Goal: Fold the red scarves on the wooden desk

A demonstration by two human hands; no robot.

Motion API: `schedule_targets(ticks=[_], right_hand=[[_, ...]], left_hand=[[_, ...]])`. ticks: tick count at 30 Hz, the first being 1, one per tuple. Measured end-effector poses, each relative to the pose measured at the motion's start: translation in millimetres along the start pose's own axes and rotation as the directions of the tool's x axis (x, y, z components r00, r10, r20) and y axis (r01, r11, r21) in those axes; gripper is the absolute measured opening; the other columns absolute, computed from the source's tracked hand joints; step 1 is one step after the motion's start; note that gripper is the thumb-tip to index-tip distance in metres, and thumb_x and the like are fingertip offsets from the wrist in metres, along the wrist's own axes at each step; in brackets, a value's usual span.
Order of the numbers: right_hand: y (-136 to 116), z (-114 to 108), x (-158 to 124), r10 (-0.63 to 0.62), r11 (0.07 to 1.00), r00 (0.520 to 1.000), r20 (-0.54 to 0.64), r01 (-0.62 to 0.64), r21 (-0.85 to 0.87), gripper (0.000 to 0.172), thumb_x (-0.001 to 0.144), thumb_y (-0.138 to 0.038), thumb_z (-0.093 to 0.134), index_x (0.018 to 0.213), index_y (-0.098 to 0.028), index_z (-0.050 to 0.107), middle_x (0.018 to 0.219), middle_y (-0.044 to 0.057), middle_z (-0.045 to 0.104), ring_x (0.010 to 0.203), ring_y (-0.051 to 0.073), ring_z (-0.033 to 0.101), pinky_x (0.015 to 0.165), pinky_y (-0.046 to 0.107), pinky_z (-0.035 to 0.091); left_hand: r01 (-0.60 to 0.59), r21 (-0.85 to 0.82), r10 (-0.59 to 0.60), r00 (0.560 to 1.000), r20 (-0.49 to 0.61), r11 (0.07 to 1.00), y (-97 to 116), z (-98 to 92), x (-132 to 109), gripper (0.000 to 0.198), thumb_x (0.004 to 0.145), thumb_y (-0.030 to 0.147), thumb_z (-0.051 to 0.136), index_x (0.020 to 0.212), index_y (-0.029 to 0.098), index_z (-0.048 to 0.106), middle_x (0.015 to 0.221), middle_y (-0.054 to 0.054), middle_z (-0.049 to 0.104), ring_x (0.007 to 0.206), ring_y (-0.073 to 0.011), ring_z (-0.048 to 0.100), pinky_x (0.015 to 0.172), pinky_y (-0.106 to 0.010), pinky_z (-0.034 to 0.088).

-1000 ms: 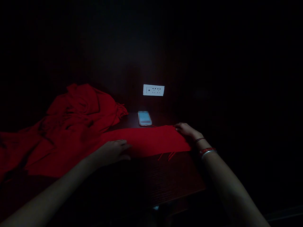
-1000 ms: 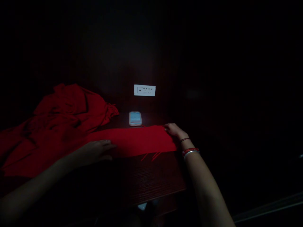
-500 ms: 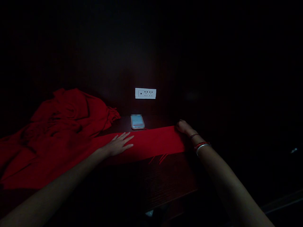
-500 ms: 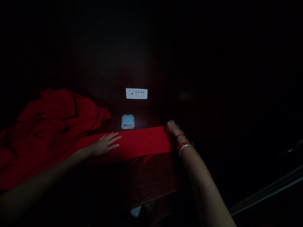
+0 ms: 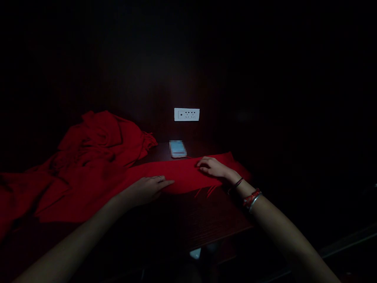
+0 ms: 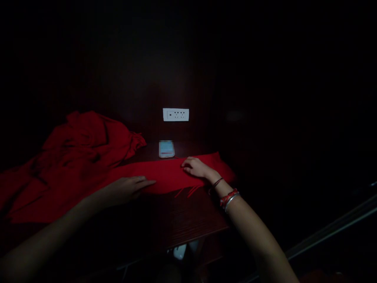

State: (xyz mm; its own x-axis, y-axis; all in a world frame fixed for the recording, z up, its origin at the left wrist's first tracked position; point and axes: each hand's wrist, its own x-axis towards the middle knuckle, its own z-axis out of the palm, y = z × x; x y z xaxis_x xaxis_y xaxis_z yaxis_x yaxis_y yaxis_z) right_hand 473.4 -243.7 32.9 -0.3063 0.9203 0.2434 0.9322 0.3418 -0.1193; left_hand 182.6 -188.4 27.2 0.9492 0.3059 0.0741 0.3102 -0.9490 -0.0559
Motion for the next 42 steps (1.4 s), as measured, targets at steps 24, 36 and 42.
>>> schedule_targets(ticks=[24, 36, 42], right_hand=[[-40.6, 4.6, -12.2, -0.12, 0.992, 0.992, -0.044, 0.122, 0.03, 0.02, 0.079, -0.023, 0.043, 0.097, -0.018, 0.051, 0.088, 0.006, 0.056, 0.08, 0.014, 0.051, 0.072, 0.025, 0.037], [-40.1, 0.4, -14.2, -0.071, 0.981, 0.982, -0.173, 0.101, 0.167, 0.014, 0.076, -0.021, 0.046, 0.09, -0.018, 0.045, 0.089, 0.005, 0.052, 0.081, 0.013, 0.048, 0.072, 0.024, 0.037], [-37.5, 2.3, -15.8, -0.008, 0.977, 0.998, -0.066, 0.022, 0.213, 0.031, 0.071, -0.018, 0.053, 0.1, -0.018, 0.042, 0.081, 0.002, 0.054, 0.068, 0.011, 0.05, 0.061, 0.021, 0.039]], left_hand=[[0.166, -0.171, -0.197, 0.963, -0.184, 0.971, -39.9, 16.4, 6.7, 0.031, 0.082, 0.026, 0.033, 0.108, 0.019, 0.049, 0.1, -0.005, 0.058, 0.088, -0.014, 0.053, 0.077, -0.026, 0.041], [0.148, -0.19, -0.195, 0.946, -0.26, 0.971, -39.5, 16.5, 9.7, 0.031, 0.082, 0.028, 0.032, 0.108, 0.016, 0.046, 0.105, -0.005, 0.055, 0.096, -0.014, 0.049, 0.084, -0.028, 0.036], [0.173, -0.129, -0.201, 0.95, -0.239, 0.976, -42.7, 17.3, 6.9, 0.033, 0.084, 0.031, 0.028, 0.109, 0.019, 0.046, 0.103, -0.005, 0.056, 0.092, -0.0145, 0.051, 0.081, -0.028, 0.039]])
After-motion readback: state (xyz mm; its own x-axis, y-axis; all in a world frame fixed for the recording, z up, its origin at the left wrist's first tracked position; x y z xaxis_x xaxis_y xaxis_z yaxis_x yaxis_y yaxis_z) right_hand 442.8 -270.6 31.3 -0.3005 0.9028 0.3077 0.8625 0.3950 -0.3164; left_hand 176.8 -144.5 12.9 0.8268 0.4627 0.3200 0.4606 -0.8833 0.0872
